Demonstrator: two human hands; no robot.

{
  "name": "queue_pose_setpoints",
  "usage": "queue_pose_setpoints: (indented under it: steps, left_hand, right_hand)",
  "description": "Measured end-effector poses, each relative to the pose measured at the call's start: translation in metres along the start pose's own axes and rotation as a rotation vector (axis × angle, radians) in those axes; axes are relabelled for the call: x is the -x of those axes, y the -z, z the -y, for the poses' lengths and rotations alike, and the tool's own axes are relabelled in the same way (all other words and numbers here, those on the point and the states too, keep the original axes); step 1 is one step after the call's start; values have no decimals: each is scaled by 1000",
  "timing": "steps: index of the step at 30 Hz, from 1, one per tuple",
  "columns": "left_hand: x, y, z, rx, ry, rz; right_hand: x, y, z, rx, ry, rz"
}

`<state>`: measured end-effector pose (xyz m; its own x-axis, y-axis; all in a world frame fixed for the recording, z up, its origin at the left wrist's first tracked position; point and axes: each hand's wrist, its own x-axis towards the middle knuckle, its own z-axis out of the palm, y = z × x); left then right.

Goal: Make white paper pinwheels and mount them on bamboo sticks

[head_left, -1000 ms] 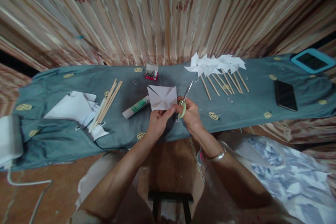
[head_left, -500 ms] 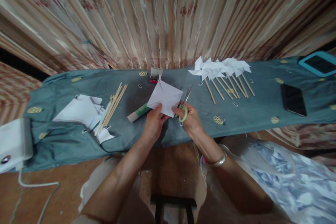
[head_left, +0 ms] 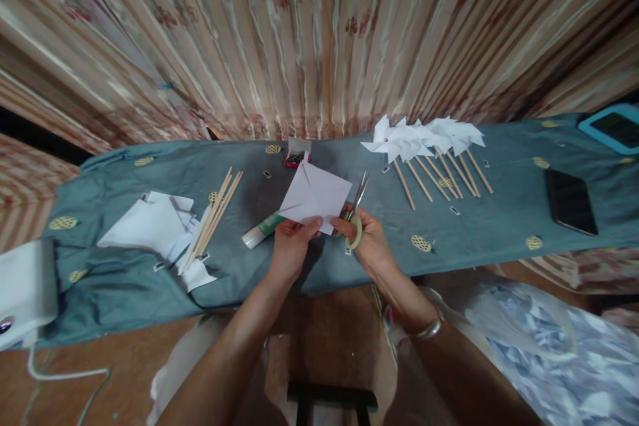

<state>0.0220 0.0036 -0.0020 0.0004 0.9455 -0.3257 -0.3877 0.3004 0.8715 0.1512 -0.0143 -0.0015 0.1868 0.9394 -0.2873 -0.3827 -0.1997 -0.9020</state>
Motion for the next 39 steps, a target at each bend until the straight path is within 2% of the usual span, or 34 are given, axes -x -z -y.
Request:
queue_pose_setpoints:
  steps: [3,6,9,12,17,23,39]
  left_hand:
    - [-5,9,-7,-86,-88,-44]
    - [-8,17,-13,-130,-146,-82]
    - [-10,20,-14,-112,-156,-90]
    - [-10,20,-12,-61,-136,-69]
    - [-9,13,-8,-45,-102,-45]
    - [-4,5,-3,-67,-71,-14]
    - [-3,5,1,-58,-78,7]
  right_hand:
    - [11,6,5,141,-87,95]
    - [25,11,10,242,-185,304]
    - [36,15,12,335,-281,461]
    - [42,17,10,390,-322,532]
    - [41,17,8,400,-329,533]
    - [37,16,11,373,-262,534]
    - [37,16,11,324,-294,506]
